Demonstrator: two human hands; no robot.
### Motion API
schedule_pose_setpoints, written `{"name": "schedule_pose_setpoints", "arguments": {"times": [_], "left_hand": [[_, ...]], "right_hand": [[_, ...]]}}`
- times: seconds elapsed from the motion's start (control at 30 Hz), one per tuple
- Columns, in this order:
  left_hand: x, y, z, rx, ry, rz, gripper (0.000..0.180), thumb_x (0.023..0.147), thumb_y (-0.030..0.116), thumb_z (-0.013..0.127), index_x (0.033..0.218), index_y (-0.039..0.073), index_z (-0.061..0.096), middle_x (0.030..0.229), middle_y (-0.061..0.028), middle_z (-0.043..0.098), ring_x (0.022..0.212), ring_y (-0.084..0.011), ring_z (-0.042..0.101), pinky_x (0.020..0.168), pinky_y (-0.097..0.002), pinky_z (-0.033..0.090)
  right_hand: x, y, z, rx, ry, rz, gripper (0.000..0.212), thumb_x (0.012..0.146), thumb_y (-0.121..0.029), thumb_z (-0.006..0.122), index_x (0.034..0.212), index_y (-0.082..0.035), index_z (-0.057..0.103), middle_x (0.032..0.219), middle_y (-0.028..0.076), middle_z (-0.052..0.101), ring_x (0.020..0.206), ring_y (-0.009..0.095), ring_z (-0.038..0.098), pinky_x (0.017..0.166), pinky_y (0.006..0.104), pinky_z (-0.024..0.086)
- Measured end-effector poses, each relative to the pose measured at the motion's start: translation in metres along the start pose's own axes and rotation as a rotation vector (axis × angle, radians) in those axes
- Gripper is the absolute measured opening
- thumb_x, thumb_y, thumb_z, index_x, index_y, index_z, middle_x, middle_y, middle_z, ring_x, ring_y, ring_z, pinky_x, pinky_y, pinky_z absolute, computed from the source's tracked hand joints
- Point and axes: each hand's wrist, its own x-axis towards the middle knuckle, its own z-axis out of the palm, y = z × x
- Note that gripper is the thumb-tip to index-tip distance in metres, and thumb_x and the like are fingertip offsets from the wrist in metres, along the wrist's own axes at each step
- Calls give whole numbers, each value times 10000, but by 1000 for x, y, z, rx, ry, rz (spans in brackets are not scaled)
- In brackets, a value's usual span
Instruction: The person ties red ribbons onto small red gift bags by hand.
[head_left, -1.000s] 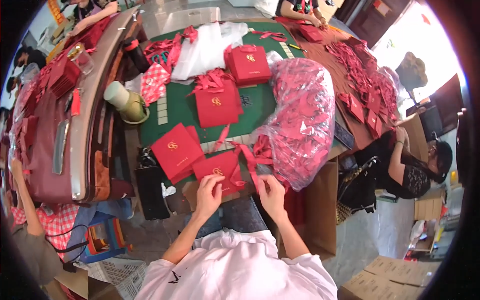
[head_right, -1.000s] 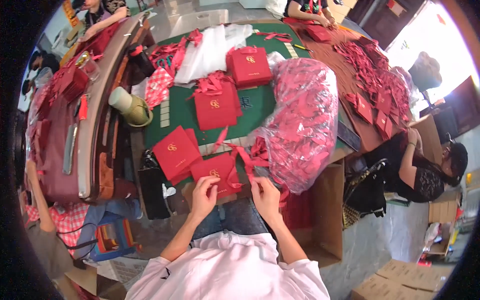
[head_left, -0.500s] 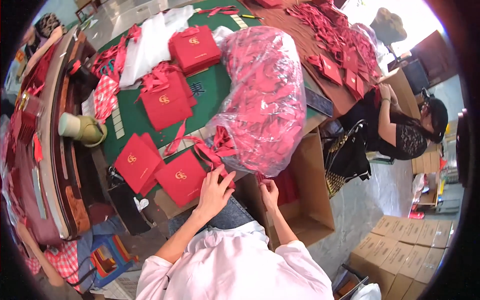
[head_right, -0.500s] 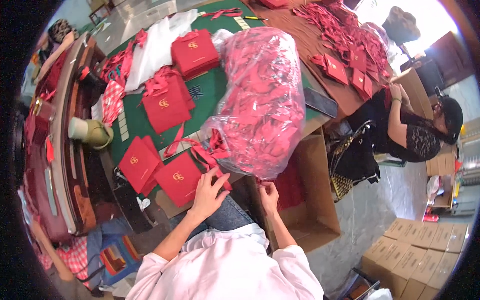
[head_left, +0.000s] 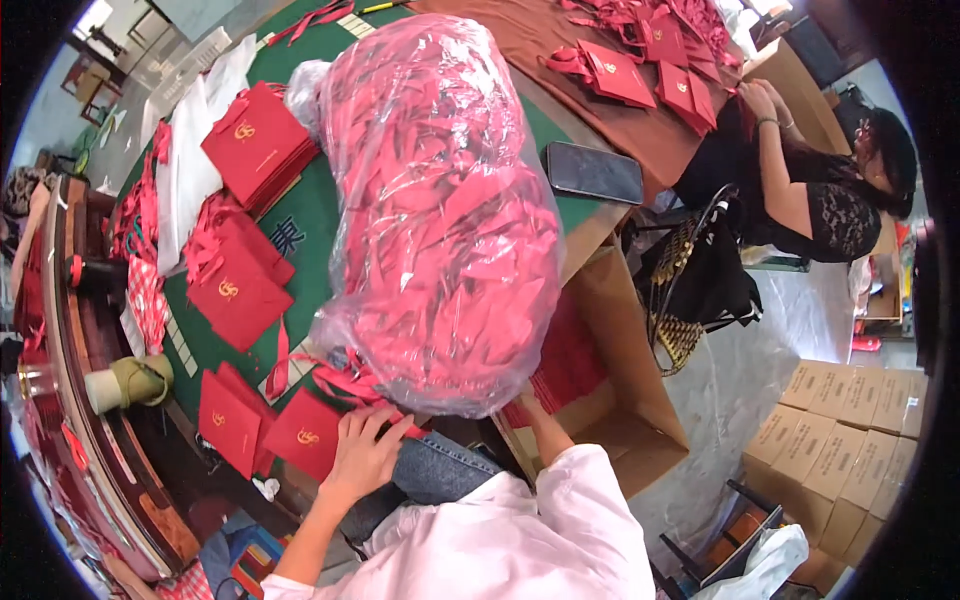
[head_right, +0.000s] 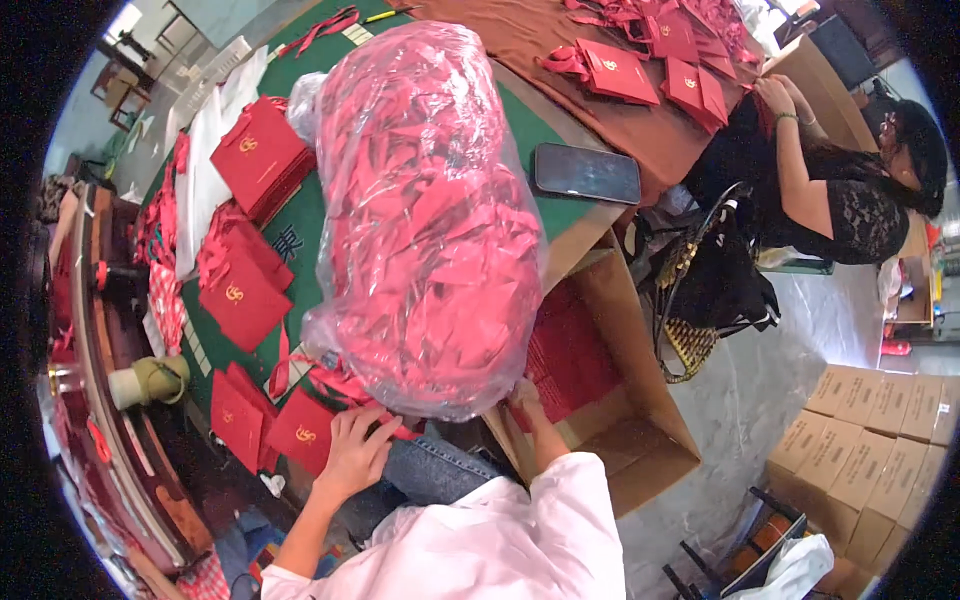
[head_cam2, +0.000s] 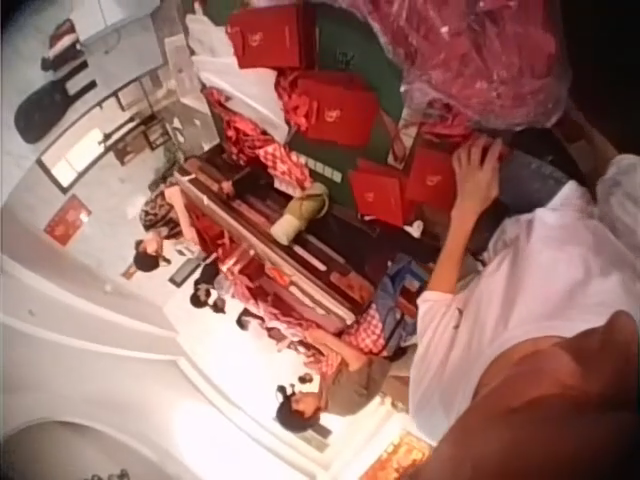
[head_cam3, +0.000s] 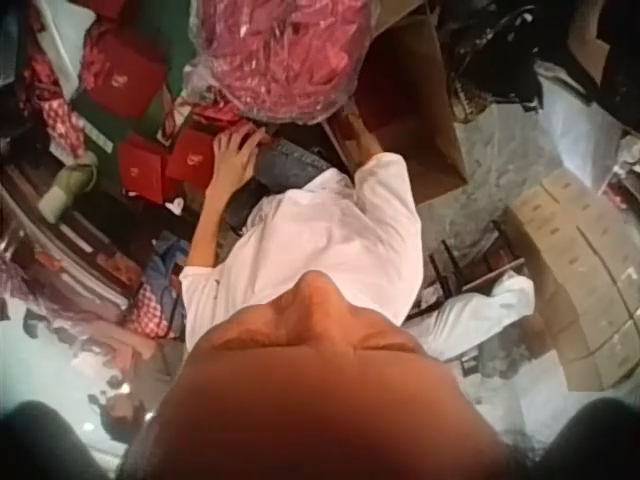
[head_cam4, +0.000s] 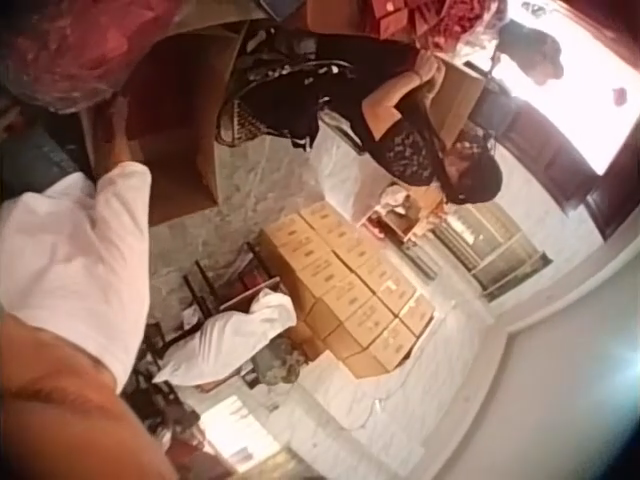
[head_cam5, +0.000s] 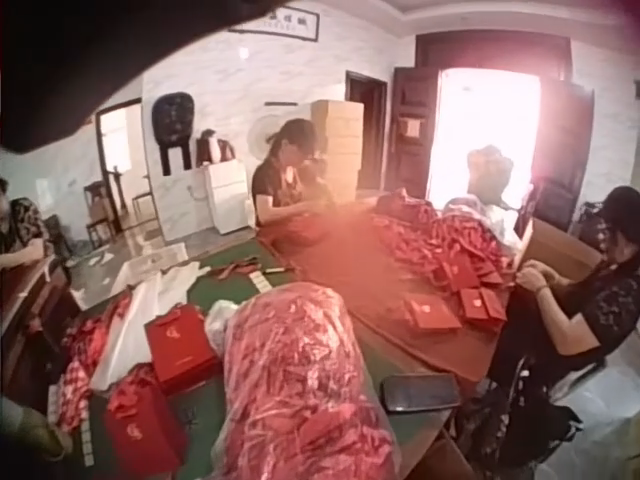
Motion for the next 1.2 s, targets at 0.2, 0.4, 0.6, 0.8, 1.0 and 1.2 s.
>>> {"name": "schedule_pose_setpoints", "arguments": {"times": [0.2,0.4,0.6,0.8,1.0,1.2], "left_hand": [[3,-1,-23,-89,-194,-89,594,694,128,699,1281,126,607,1273,-116,523,1164,-370,459,985,-504,397],[3,-15,-24,-54,-244,-81,591,714,79,712,1293,151,617,1266,-115,530,1153,-339,500,980,-444,451],[4,-21,-23,-130,-246,-81,513,787,55,649,1292,135,618,1291,-105,545,1143,-310,529,961,-402,481],[10,-21,-19,-133,-155,-57,391,785,103,683,1174,106,650,1202,-92,592,1102,-299,552,927,-396,491],[11,-24,-5,-136,-40,-44,276,773,89,663,1049,87,670,1057,-78,615,1015,-285,570,868,-388,492],[5,-28,3,-111,18,-29,186,764,-6,613,937,62,629,975,-112,618,965,-323,580,831,-424,493]], "right_hand": [[115,56,17,-118,148,-199,256,873,-220,609,965,10,673,931,180,709,830,294,691,753,417,550],[196,95,7,-324,340,-319,212,888,-188,607,968,-4,677,930,149,705,815,259,681,737,384,542],[242,112,2,-609,478,-465,171,904,-156,605,971,-18,682,928,119,701,801,223,670,721,352,535],[235,121,13,-923,601,-692,135,920,-124,603,975,-33,686,926,89,698,786,188,660,704,319,527],[166,141,53,-1258,701,-1022,109,935,-93,601,978,-47,691,924,58,694,771,153,650,688,286,520],[99,192,98,-1572,728,-1414,101,951,-61,599,982,-61,695,923,28,690,757,118,639,672,254,512]]}}
